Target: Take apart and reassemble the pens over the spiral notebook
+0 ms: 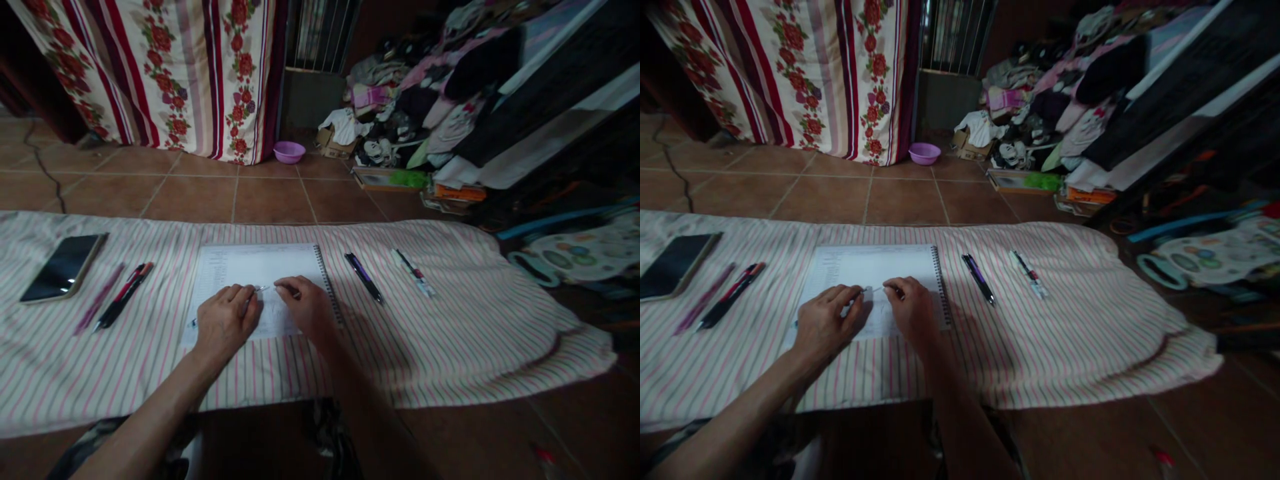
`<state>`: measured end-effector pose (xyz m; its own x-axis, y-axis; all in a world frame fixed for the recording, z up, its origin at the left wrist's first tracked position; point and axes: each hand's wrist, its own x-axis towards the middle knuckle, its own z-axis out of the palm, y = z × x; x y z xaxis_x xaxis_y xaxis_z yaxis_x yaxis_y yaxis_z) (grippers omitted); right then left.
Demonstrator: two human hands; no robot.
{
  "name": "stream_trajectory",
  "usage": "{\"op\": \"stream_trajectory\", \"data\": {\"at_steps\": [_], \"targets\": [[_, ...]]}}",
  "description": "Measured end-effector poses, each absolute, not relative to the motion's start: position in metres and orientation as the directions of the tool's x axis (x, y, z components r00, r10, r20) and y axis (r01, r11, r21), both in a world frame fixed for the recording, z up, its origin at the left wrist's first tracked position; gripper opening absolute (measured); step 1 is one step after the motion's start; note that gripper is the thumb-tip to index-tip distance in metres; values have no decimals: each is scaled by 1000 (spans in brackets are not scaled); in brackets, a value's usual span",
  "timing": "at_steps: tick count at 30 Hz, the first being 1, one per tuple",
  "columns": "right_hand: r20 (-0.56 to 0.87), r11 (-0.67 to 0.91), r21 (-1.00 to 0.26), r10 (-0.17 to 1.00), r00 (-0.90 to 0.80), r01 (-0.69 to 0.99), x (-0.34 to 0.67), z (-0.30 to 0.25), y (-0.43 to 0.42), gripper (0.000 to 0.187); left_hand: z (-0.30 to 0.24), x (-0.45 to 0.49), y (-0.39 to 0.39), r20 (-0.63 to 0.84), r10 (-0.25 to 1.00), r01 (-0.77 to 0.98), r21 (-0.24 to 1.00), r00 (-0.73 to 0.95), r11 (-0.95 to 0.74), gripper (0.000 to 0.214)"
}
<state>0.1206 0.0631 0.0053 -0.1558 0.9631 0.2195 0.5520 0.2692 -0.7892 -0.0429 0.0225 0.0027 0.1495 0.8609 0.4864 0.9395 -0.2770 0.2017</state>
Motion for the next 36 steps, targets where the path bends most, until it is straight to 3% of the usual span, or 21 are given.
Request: {"op": "stream_trajectory", "data": {"at_steps": [14,27,36], "targets": [[288,413,-718,909,-301,560,79,-6,61,16,6,-67,21,522,847,963,166,99,-214,21],[279,502,-543,864,-419,674,76,-11,60,20,8,-75,20,498,863,961,190,81,-199,22],[288,506,-581,860,-421,637,81,-9,57,19,7,-73,20,476,875,966,177,86,-191,22]]}}
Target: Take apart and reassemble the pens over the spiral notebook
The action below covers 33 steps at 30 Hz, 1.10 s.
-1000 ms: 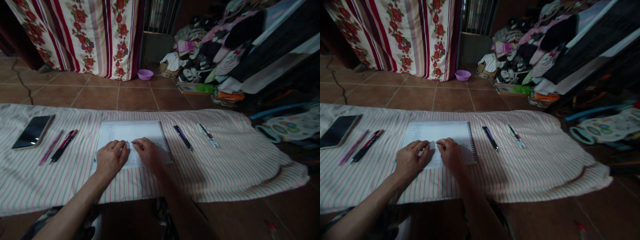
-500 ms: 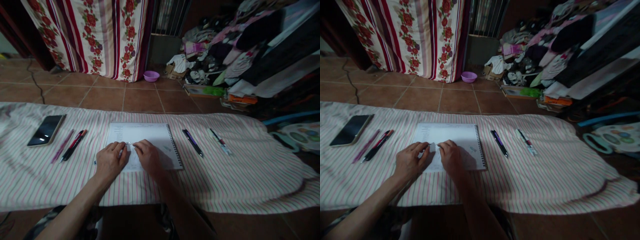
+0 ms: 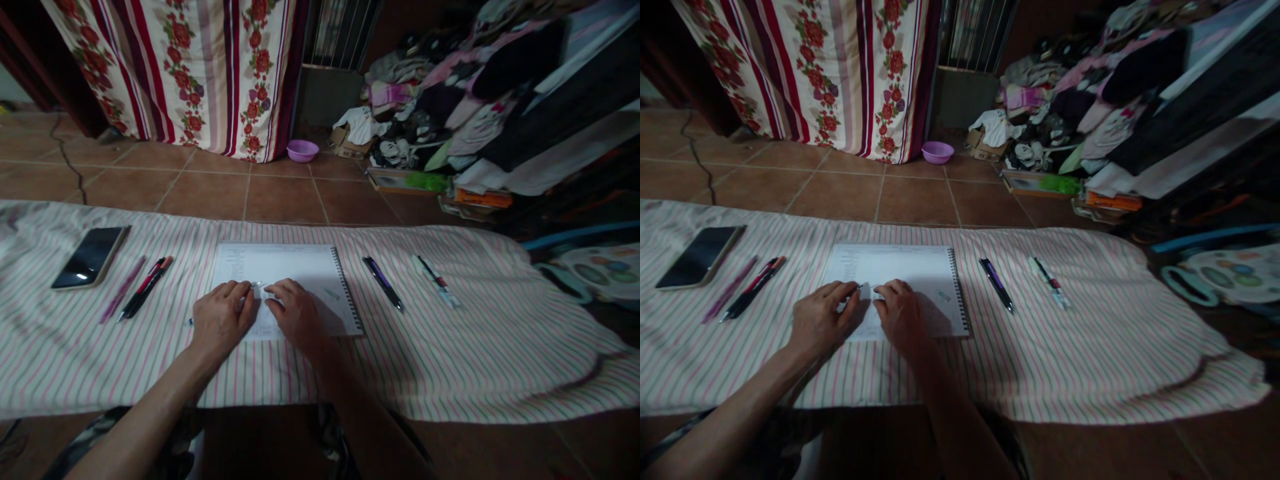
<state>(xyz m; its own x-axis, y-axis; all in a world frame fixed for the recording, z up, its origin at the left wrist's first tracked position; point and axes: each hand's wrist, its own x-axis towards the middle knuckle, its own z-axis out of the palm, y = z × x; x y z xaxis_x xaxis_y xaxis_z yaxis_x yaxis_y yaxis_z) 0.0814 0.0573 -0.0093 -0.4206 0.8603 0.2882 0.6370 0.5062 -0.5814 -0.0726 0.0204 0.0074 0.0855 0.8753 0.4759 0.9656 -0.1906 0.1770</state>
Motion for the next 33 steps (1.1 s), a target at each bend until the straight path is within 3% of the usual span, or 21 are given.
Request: {"op": "stream_trajectory", "data": {"at_steps": [11,15,21,33], "targets": [[284,358,-793,933,-222,492,93,1,59,15,8,-65,22,494,860,962,149,129,-230,22],[258,324,-858,943,-211,399,94,-1,58,27,9,-58,22,495,856,951,164,150,-262,20],[320,416,-817,903,-286,398,95,0,56,23,8,-49,24,493,844,924,180,212,-337,19],[301,412,-791,906,-298,453,101,2,57,14,3,-48,26,480,815,870,189,323,-456,18]]}}
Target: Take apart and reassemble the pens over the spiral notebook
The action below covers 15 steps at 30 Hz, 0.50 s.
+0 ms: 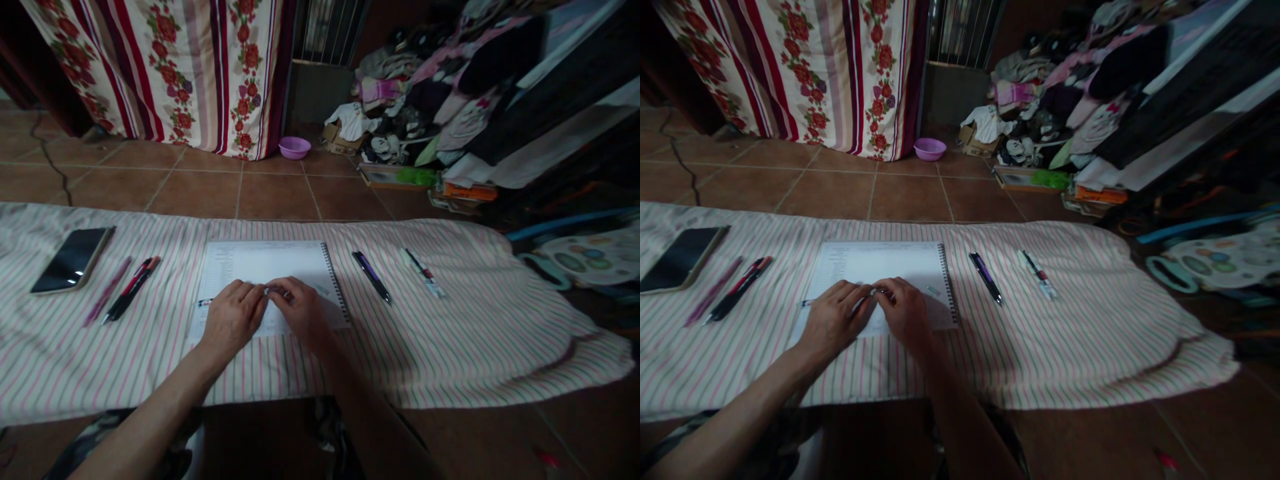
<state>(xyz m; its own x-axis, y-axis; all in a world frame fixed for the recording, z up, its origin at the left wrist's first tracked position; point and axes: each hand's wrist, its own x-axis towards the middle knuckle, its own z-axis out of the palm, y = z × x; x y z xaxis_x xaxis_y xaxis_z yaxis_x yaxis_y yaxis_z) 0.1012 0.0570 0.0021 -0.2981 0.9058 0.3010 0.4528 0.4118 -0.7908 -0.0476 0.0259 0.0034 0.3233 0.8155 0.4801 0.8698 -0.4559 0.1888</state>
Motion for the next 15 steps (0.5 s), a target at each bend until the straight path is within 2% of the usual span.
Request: {"op": "stream_trajectory", "data": {"at_steps": [8,15], "targets": [[341,480,-726,873,-348,493,107,7,58,15,4,-50,26,485,823,870,220,295,-442,21],[340,477,-724,875,-344,498,116,10,60,17,6,-53,26,504,801,840,237,323,-488,21]]}}
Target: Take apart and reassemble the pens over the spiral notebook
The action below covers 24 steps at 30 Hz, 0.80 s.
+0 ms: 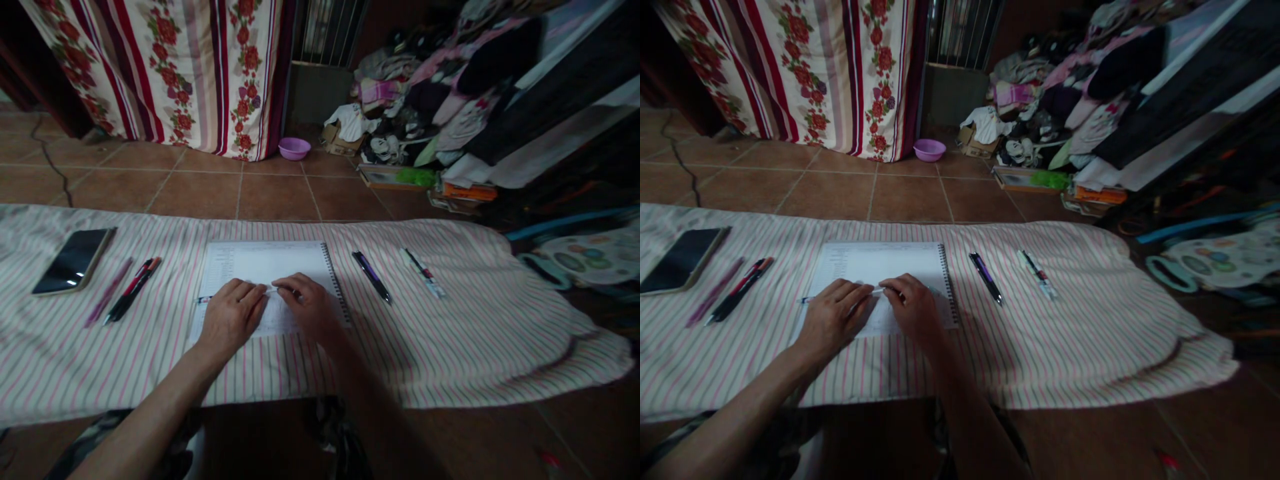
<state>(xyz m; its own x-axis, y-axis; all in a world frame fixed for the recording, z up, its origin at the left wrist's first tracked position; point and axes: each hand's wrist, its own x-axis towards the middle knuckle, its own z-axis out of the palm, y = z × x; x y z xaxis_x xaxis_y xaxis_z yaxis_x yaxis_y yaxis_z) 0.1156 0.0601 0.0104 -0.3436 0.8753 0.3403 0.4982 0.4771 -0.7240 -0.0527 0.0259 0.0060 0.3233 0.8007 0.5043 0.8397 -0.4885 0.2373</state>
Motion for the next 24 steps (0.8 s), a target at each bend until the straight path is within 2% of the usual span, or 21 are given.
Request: {"op": "stream_trajectory", "data": {"at_steps": [6,12,15,24], "targets": [[303,469,-744,871,-386,475,117,9,59,17,6,-52,25,516,790,834,229,333,-501,20],[421,586,-634,809,-410,504,116,5,60,14,7,-49,24,521,780,837,204,347,-508,18],[431,612,-591,790,-436,525,116,4,60,11,6,-48,24,514,781,838,197,354,-509,18],[386,559,-583,829,-404,590,127,9,61,7,5,-53,25,509,781,837,191,362,-513,20]]}}
